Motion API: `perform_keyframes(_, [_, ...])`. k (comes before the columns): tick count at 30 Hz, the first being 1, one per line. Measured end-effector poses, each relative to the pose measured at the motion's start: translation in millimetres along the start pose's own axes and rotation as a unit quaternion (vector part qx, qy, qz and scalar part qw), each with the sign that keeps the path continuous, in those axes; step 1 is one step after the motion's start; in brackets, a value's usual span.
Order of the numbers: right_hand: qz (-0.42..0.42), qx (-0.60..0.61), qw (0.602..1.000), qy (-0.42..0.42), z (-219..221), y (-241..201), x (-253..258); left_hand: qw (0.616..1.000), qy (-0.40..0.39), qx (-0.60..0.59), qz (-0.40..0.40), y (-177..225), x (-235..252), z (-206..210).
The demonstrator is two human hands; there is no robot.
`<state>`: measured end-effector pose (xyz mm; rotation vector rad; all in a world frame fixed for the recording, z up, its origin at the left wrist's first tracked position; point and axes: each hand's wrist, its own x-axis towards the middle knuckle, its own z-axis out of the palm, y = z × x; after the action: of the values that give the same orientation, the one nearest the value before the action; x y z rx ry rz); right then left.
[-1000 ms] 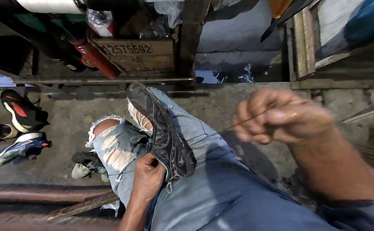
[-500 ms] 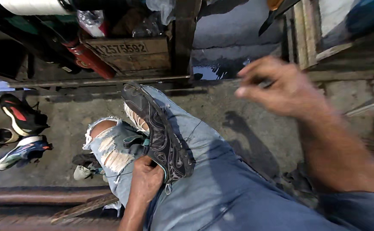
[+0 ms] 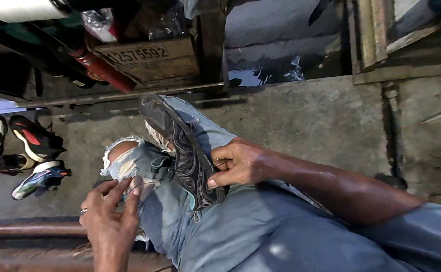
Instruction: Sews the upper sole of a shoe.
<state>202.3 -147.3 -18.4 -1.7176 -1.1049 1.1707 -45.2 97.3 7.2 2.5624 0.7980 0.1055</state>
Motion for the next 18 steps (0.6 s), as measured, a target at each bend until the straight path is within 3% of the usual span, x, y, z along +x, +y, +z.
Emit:
perform_keyframes(2, [-0.004, 0.015, 1.000, 0.001, -1, 0, 0, 0.997, -0.005, -0.052, 0.052, 25, -5, 6])
perform_keyframes(4, [-0.012, 0.012, 1.000, 0.002, 0, 0, -1, 0.968, -0.052, -0.226, 0.094, 44, -8, 24])
perform_keyframes(6, [-0.019, 0.006, 1.000, 0.002, 0, 0, 0, 0.892, -0.141, -0.419, 0.091, 53, -9, 43])
perform_keyframes(8, [-0.018, 0.007, 1.000, -0.002, -1, -2, 0, 0.815, -0.213, -0.535, 0.069, 63, -10, 55])
perform_keyframes(9, [-0.019, 0.008, 1.000, -0.005, -2, -2, -1, 0.810, -0.210, -0.545, 0.051, 72, -10, 60])
perform_keyframes(13, [-0.030, 0.018, 0.998, -0.059, -13, 9, -7, 0.870, -0.097, -0.480, -0.058, 111, -10, 68])
perform_keyframes(16, [-0.069, 0.040, 0.995, -0.059, -32, 19, -21, 0.876, -0.075, -0.473, -0.052, 116, -9, 70])
perform_keyframes(18, [-0.139, 0.155, 0.978, -0.013, -37, 22, -25, 0.872, -0.080, -0.482, -0.043, 115, -10, 72])
